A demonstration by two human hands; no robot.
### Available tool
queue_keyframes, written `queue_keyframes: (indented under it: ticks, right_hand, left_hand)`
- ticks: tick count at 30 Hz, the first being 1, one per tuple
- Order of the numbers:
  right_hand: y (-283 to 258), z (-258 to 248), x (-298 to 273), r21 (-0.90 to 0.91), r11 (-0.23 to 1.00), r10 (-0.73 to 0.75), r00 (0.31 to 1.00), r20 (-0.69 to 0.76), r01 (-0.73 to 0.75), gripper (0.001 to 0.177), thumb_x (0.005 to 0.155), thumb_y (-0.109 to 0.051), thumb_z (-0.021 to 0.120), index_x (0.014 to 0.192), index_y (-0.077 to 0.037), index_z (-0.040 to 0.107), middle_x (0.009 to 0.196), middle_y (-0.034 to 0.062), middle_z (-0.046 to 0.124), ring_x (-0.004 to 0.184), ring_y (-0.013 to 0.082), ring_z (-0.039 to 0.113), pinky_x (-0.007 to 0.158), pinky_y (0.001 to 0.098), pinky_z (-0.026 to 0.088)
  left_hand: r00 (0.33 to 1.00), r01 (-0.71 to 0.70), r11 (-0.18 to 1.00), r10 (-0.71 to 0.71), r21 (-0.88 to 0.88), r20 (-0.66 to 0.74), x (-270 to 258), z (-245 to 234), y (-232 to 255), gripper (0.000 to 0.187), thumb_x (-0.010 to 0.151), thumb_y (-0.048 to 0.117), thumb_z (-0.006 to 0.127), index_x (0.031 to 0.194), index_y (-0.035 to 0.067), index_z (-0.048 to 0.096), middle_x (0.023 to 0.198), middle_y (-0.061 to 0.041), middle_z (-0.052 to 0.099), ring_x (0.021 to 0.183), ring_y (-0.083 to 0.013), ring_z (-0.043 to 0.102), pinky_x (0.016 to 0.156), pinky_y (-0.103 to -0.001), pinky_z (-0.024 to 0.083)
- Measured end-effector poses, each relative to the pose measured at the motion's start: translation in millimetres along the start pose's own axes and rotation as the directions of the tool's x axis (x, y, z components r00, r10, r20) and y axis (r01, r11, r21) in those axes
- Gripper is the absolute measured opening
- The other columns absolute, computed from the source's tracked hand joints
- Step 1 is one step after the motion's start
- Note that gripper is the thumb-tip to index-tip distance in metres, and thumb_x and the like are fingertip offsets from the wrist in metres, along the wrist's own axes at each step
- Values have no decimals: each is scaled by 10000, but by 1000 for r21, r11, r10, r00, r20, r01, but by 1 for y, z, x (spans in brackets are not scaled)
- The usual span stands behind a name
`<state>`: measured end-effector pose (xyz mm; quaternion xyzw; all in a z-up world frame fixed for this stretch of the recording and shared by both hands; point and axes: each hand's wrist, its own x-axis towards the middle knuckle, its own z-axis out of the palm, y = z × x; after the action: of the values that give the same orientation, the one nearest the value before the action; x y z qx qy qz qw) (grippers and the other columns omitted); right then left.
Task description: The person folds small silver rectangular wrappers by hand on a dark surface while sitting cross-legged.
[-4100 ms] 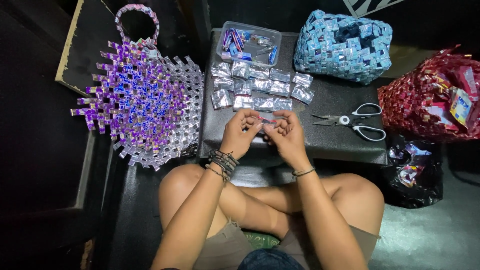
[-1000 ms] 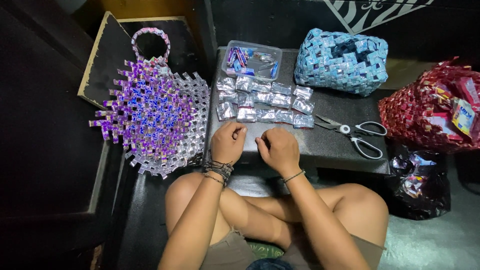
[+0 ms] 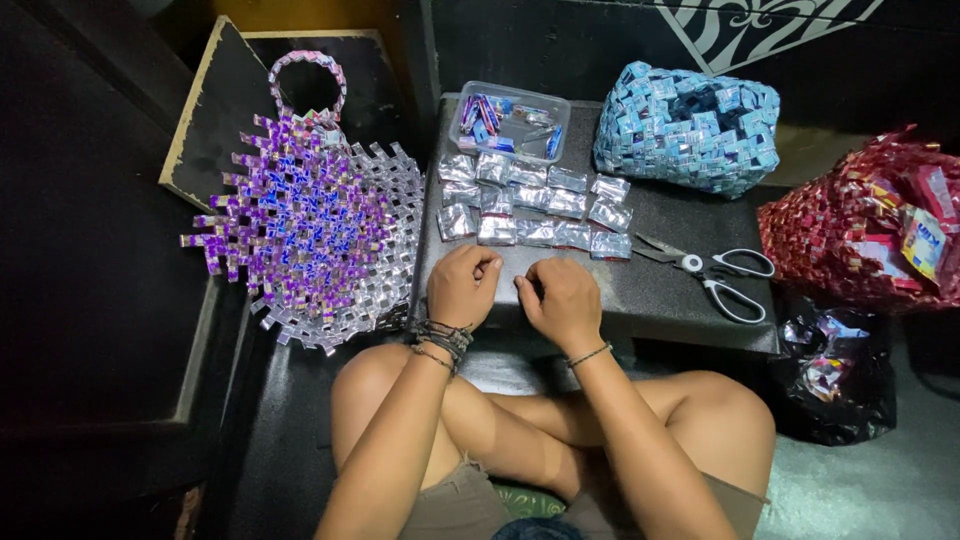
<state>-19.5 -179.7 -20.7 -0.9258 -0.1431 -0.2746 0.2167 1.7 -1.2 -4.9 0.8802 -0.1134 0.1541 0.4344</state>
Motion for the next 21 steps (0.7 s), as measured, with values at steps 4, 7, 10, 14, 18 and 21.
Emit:
queue_keyframes:
  ticks: [4,7,10,14,18,21]
  right_hand:
    - [0,0,0,-3,1000,-4,1000,1,4,192,876,-330,726,801,-169,654,626,30,566,654,273,623,618,391,513]
    - [-1,-1,0,4,1000,-3,1000,0,3,185,876,-318,729,799,-167,653,626,30,569,657,274,624,615,390,512]
    - [-2,-2,1,3,1000,10,1000,7,-10,184,868,-313,735,797,-163,656,624,30,571,652,269,624,615,385,512]
    - [-1,-1,0,-4,1000,18,1000,25,-18,181,880,-330,727,809,-176,662,621,26,569,657,259,626,631,369,512]
    - [-6,-9,4,48,996,67,991,112,-73,176,873,-299,748,806,-149,686,602,45,597,653,282,636,631,378,506]
    - [-5,-10,7,37,990,126,970,208,-137,213,850,-357,750,824,-156,684,611,63,607,708,315,653,664,416,520]
  left_hand:
    - [1000,-2,1000,2,6,10,0,0,-1,54,896,196,720,859,160,735,689,3,641,718,-217,682,724,-371,546]
    - [1000,17,1000,-17,3,15,0,1,0,57,901,194,715,865,155,736,691,7,643,721,-211,682,732,-367,542]
    - [1000,21,1000,-21,10,13,-1,1,-2,56,898,208,723,868,163,737,695,3,648,728,-210,686,731,-367,547]
    - [988,148,978,-154,-144,-31,4,-2,0,75,919,164,704,937,109,751,711,-51,669,701,-235,690,686,-364,550]
    - [934,255,855,-339,-452,-113,9,3,-19,115,959,130,663,1004,65,747,674,-31,644,632,-112,618,640,-275,537]
    - [892,247,801,-408,-545,-195,16,-5,-27,135,982,129,632,1017,33,721,720,-65,668,664,-123,616,650,-284,539]
